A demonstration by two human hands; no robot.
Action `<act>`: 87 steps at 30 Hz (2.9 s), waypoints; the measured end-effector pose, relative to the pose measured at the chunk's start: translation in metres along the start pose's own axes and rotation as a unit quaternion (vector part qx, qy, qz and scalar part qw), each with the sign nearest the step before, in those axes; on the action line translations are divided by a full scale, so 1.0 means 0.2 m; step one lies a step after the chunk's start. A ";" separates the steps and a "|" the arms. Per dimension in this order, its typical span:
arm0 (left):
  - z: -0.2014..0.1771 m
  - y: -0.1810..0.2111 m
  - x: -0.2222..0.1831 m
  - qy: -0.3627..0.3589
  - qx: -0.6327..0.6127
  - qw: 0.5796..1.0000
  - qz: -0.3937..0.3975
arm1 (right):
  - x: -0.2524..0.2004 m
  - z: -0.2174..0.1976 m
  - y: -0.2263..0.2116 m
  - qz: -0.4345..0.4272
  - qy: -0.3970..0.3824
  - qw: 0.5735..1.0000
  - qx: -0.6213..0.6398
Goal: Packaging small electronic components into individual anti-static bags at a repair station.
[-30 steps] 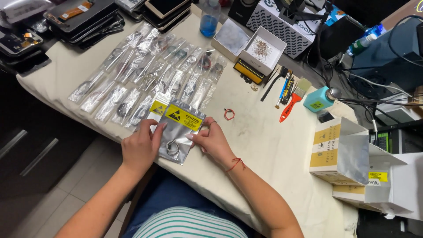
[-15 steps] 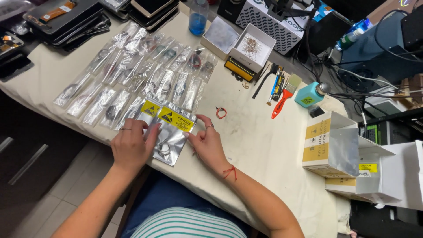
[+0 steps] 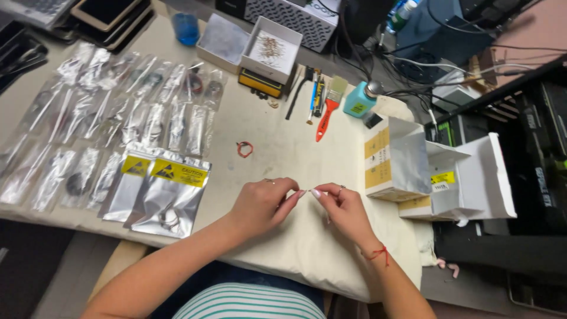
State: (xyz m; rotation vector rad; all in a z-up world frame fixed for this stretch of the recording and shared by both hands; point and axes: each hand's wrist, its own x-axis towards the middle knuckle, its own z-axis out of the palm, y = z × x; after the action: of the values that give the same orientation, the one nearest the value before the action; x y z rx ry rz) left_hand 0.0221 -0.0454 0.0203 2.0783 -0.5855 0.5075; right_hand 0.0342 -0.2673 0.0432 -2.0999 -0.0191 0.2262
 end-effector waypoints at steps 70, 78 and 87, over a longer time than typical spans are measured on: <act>0.12 -0.17 0.40 -0.072 -0.377 0.876 -0.293 | 0.39 -0.19 -0.17 -0.027 -0.016 0.998 0.054; 0.19 -0.23 0.35 0.180 -0.183 0.947 -0.192 | 0.47 -0.10 -0.11 -0.062 0.092 0.988 0.107; 0.22 -0.08 0.32 0.136 -0.374 0.874 -0.279 | 0.42 0.01 -0.07 -0.294 0.186 0.935 0.061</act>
State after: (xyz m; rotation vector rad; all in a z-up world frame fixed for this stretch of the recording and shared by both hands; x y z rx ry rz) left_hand 0.0892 -0.0885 0.0230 1.2992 0.0260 0.1729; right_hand 0.1170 -0.2497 0.0421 -1.8862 -0.3911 -0.5191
